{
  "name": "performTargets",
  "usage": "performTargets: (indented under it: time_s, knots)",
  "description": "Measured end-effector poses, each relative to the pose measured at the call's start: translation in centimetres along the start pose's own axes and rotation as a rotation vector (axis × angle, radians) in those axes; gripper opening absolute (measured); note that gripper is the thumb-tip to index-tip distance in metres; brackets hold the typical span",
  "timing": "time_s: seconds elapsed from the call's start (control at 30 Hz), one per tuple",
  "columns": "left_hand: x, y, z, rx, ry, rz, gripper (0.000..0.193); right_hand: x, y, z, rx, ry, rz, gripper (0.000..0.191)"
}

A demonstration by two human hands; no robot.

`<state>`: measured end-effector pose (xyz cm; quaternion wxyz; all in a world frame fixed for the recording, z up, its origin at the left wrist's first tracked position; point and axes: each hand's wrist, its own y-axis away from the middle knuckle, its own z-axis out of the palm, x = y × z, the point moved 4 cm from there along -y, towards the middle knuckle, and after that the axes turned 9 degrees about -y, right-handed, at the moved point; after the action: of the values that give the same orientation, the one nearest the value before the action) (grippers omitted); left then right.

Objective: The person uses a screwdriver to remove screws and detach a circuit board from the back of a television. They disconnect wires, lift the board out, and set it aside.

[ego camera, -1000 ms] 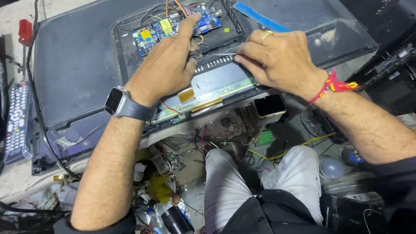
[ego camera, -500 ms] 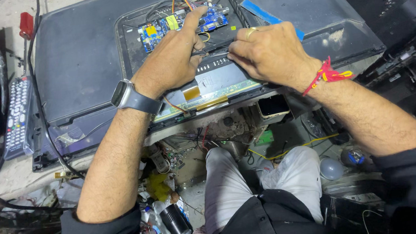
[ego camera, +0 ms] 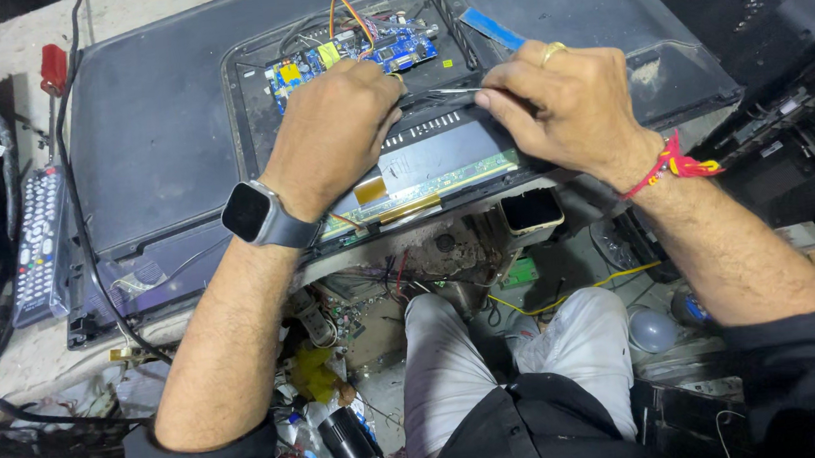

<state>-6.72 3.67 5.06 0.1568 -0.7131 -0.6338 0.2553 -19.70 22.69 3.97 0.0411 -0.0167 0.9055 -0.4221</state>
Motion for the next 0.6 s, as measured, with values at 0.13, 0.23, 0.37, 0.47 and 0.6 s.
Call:
performTargets:
  time_s: [0.13, 0.23, 0.37, 0.47, 0.6]
  knots:
    - [0.6, -0.1, 0.4, -0.008, -0.147, 0.049, 0.019, 0.5, 0.6, 0.0, 0.054, -0.083, 0.110, 0.012]
    - [0.5, 0.0, 0.5, -0.085, -0.147, 0.008, 0.020, 0.5, 0.3, 0.4, 0.141, -0.156, 0.118, 0.023]
    - [0.3, 0.4, 0.0, -0.040, 0.016, -0.075, 0.019, 0.8, -1.3, 2.5, 0.171, -0.254, 0.028, 0.023]
    - [0.2, 0.7, -0.2, 0.000, 0.170, -0.140, 0.018, 1.2, -2.3, 4.5, 0.042, -0.297, 0.101, 0.019]
    - [0.1, 0.8, -0.5, 0.028, 0.259, -0.170, 0.015, 1.6, -3.2, 6.1, -0.099, -0.254, 0.182, 0.015]
